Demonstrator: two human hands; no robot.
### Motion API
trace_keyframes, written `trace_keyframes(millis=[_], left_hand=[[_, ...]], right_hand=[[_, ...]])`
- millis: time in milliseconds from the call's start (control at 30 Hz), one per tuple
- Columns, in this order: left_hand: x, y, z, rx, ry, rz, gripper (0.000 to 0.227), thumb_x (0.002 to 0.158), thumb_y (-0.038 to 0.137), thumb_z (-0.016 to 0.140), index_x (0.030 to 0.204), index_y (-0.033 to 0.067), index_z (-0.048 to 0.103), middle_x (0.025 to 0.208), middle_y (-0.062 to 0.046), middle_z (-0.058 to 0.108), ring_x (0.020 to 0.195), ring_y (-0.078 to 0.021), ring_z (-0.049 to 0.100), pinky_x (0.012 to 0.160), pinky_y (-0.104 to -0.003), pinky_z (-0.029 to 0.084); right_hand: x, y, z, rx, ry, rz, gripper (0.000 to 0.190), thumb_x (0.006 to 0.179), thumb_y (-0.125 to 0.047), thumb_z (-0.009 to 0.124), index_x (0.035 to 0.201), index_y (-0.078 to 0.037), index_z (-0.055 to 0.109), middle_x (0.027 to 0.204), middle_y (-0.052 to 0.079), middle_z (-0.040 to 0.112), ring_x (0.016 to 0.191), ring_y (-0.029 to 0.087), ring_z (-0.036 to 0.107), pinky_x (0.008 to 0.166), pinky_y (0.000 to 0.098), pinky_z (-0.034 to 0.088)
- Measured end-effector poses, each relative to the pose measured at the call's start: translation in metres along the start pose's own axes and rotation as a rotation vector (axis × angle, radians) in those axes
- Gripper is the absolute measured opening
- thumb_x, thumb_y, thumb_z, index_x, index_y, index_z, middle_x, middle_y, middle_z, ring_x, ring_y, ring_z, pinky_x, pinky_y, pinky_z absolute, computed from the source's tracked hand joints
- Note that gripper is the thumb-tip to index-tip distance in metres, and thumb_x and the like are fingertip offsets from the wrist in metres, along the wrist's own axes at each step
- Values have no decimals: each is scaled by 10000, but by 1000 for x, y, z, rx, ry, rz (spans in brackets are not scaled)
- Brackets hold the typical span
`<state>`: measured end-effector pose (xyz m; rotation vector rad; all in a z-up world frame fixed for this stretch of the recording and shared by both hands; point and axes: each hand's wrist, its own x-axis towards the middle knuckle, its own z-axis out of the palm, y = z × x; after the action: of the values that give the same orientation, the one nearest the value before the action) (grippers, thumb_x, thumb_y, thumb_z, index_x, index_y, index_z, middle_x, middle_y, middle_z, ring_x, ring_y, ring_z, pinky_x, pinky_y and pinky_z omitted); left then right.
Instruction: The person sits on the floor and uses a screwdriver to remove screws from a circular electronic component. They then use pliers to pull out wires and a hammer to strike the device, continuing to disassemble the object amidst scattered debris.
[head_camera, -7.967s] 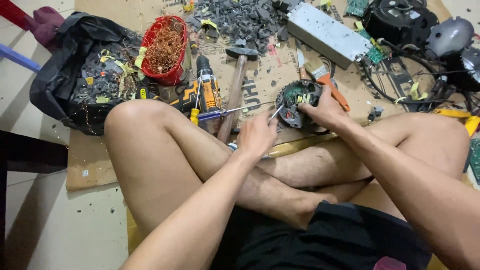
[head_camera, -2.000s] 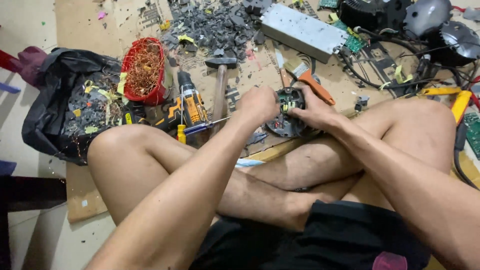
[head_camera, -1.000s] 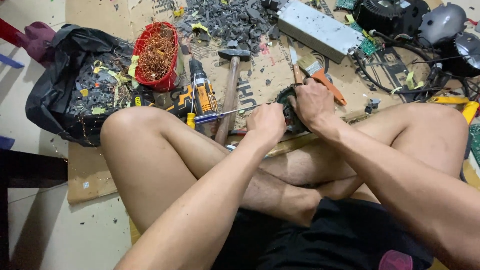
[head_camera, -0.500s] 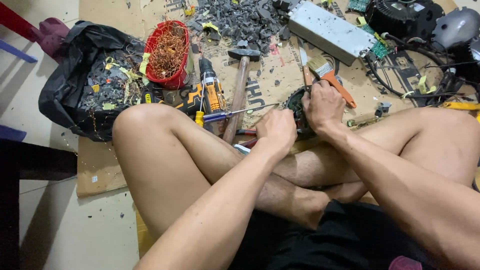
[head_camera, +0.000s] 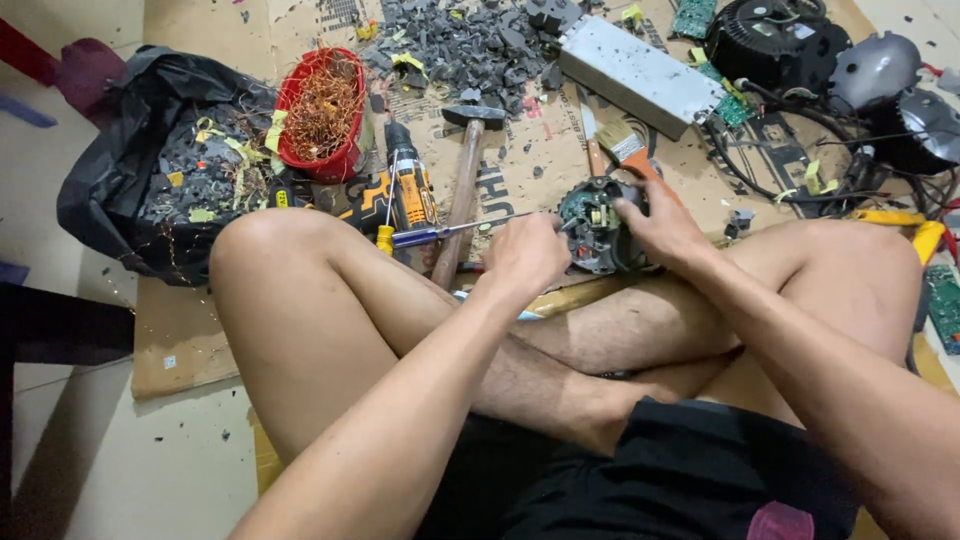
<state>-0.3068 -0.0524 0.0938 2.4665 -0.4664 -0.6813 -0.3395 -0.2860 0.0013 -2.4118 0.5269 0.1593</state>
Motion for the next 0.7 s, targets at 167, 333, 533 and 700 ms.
trace_keyframes(millis=[167, 333, 533, 700], left_hand=[[15, 1, 6, 96, -9, 4, 301, 905, 305, 544, 1045, 200, 789, 1027, -174, 763, 1093, -403, 709, 901, -547, 575], [17, 6, 2, 130, 0, 41, 305, 883, 280, 555, 1033, 162, 794, 990, -199, 759, 1049, -423, 721, 859, -560, 584], [15, 20, -5, 4, 8, 83, 328, 877, 225, 514, 1022, 135, 795, 962, -218, 751, 1027, -447, 723, 832, -574, 589], [17, 31, -5, -54, -64, -78, 365, 876, 186, 494, 1064, 57, 779, 1069, -272, 731, 1145, -468, 669, 960, -595, 527]], right_hand=[[28, 18, 14, 11, -95, 153, 664, 951, -642, 520, 1443, -198, 486, 1383, 215, 569, 1336, 420, 504, 1121, 573, 362], [11, -8, 9, 42, -113, 167, 591, 934, -596, 532, 1341, -168, 527, 1294, 249, 607, 1263, 444, 552, 1074, 562, 399], [18, -1, 11, -5, -97, 169, 549, 938, -607, 519, 1270, -170, 529, 1244, 257, 623, 1229, 454, 574, 1032, 568, 432], [4, -17, 0, 52, -116, 234, 579, 929, -490, 519, 1369, -120, 441, 1293, 317, 586, 1253, 479, 554, 1068, 592, 405]])
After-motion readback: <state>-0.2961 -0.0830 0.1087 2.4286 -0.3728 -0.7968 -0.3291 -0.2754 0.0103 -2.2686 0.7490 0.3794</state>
